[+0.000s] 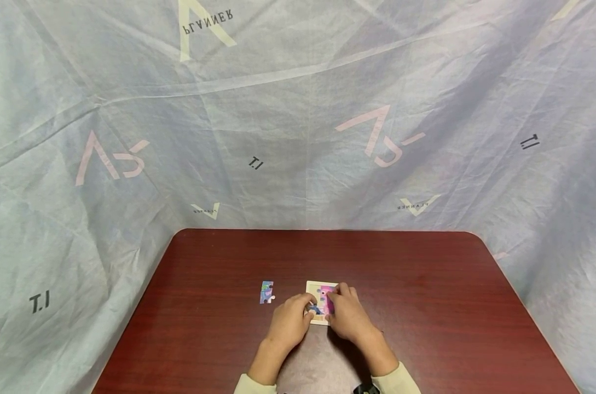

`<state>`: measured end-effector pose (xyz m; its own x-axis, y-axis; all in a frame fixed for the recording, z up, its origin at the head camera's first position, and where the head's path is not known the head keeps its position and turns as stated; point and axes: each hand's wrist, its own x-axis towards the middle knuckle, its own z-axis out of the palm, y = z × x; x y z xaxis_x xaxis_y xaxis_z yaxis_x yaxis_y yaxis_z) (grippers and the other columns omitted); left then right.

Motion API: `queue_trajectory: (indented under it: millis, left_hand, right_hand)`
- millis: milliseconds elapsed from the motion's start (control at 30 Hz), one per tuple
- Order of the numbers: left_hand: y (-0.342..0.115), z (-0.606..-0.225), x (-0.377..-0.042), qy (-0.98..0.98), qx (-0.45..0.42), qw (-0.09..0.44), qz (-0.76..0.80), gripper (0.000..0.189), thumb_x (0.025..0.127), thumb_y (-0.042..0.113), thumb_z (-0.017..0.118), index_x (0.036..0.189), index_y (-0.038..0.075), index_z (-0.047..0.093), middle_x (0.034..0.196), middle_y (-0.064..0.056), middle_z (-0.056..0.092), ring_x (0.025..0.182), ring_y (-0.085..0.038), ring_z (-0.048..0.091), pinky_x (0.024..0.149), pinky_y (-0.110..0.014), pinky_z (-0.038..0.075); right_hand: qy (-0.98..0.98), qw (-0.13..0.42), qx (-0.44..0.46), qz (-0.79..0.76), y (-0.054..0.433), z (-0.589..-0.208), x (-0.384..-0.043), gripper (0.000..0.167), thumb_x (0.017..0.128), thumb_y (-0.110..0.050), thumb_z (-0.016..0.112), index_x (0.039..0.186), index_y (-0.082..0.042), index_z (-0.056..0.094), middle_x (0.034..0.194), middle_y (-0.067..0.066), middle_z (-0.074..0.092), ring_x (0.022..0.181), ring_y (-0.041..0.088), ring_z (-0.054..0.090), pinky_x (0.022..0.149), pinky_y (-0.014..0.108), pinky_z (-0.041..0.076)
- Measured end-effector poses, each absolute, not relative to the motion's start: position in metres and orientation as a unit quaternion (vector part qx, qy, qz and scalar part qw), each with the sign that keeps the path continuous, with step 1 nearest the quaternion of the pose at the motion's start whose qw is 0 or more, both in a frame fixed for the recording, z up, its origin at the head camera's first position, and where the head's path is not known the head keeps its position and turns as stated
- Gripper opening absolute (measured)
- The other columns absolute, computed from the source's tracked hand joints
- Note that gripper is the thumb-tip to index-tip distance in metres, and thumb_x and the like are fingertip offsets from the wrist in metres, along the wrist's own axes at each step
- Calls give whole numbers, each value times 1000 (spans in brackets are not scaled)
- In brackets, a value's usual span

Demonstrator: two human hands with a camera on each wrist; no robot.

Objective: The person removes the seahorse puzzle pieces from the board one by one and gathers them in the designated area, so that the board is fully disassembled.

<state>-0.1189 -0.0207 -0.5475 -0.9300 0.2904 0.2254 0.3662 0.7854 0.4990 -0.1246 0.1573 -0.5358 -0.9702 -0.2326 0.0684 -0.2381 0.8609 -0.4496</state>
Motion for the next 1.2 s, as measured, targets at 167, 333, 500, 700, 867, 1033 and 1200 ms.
queue_trajectory:
  millis: [167,333,500,700,867,1033,1200]
  left_hand:
    - [-21,-548,-120,-943,-175,69,-275,23,86,14,84,107,20,77,96,3,76,82,-13,72,68,-34,56]
    - [-22,-549,-121,-948,-181,62,-256,31,81,18,88,110,18,79,105,2,78,92,-18,76,74,-37,60]
    - [-23,-549,-121,-950,-189,53,-241,39,79,22,91,115,17,79,109,1,78,99,-19,76,78,-39,61]
    - [-23,-549,-120,-950,-182,46,-250,39,80,22,92,116,16,79,108,1,77,97,-18,75,78,-38,60]
    - [-25,-549,-120,-949,-176,50,-258,38,80,20,92,115,16,78,107,2,74,93,-14,73,76,-35,60]
    - [-29,-547,-119,-944,-171,57,-275,37,78,18,93,113,16,79,106,4,71,88,-12,71,74,-33,58]
    - [-34,-547,-118,-942,-166,59,-286,39,75,16,94,111,15,79,104,5,67,80,-8,64,70,-31,56]
  right_hand:
    - [-964,5,123,236,158,-536,-125,51,79,-8,88,125,6,72,125,18,59,122,40,56,104,52,51]
    - [-964,2,124,237,158,-536,-125,51,80,-8,88,125,7,72,126,19,59,123,41,56,105,52,51]
    - [-963,-2,123,241,158,-536,-125,51,80,-7,88,126,7,71,127,19,59,123,41,55,105,53,51]
    - [-962,1,125,241,158,-535,-124,50,80,-7,88,125,7,72,126,19,59,123,41,55,105,53,51]
    - [-962,3,126,242,158,-536,-124,50,80,-6,88,125,7,72,126,19,59,122,41,55,104,53,51]
    - [-962,6,127,241,158,-536,-124,50,79,-7,88,124,7,72,126,19,59,122,41,55,104,52,51]
    - [-961,7,127,244,157,-536,-124,49,80,-7,88,124,7,72,124,19,59,120,41,56,103,52,52]
